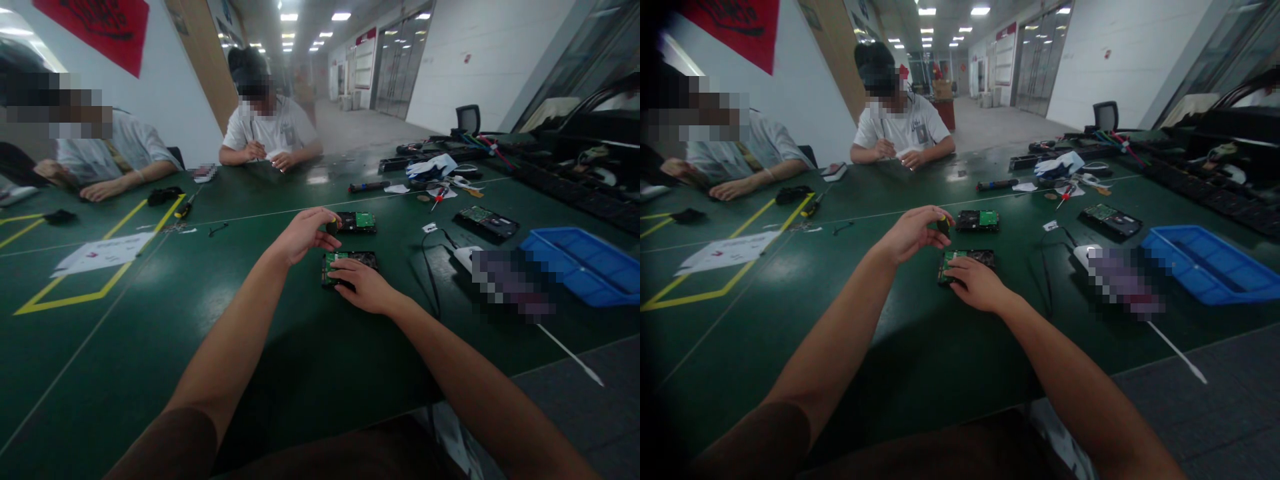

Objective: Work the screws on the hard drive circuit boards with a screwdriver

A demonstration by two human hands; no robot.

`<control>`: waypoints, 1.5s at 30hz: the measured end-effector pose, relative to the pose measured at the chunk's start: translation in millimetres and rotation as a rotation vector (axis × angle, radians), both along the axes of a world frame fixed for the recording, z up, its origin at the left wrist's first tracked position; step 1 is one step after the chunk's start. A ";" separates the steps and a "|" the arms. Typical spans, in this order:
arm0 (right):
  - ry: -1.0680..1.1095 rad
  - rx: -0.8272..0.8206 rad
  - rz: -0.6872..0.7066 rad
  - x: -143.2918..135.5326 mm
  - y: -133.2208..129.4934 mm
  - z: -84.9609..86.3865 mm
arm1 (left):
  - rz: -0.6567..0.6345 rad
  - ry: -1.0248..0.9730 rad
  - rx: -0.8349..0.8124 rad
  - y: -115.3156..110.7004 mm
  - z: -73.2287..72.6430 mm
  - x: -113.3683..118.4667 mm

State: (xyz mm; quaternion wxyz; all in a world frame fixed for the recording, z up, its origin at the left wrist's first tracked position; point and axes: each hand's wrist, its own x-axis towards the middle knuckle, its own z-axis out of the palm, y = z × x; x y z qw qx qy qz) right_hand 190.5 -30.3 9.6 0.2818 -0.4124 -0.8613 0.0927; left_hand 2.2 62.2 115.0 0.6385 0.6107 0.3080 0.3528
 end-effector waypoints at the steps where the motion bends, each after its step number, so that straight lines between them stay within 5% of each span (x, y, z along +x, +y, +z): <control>1: 0.004 0.000 -0.001 0.0 -0.2 0.1 | 0.007 0.001 0.001 -0.1 0.3 0.0; 45: -0.012 -0.019 -0.006 0.1 0.2 1.5 | 0.105 0.086 0.092 -2.1 2.2 1.8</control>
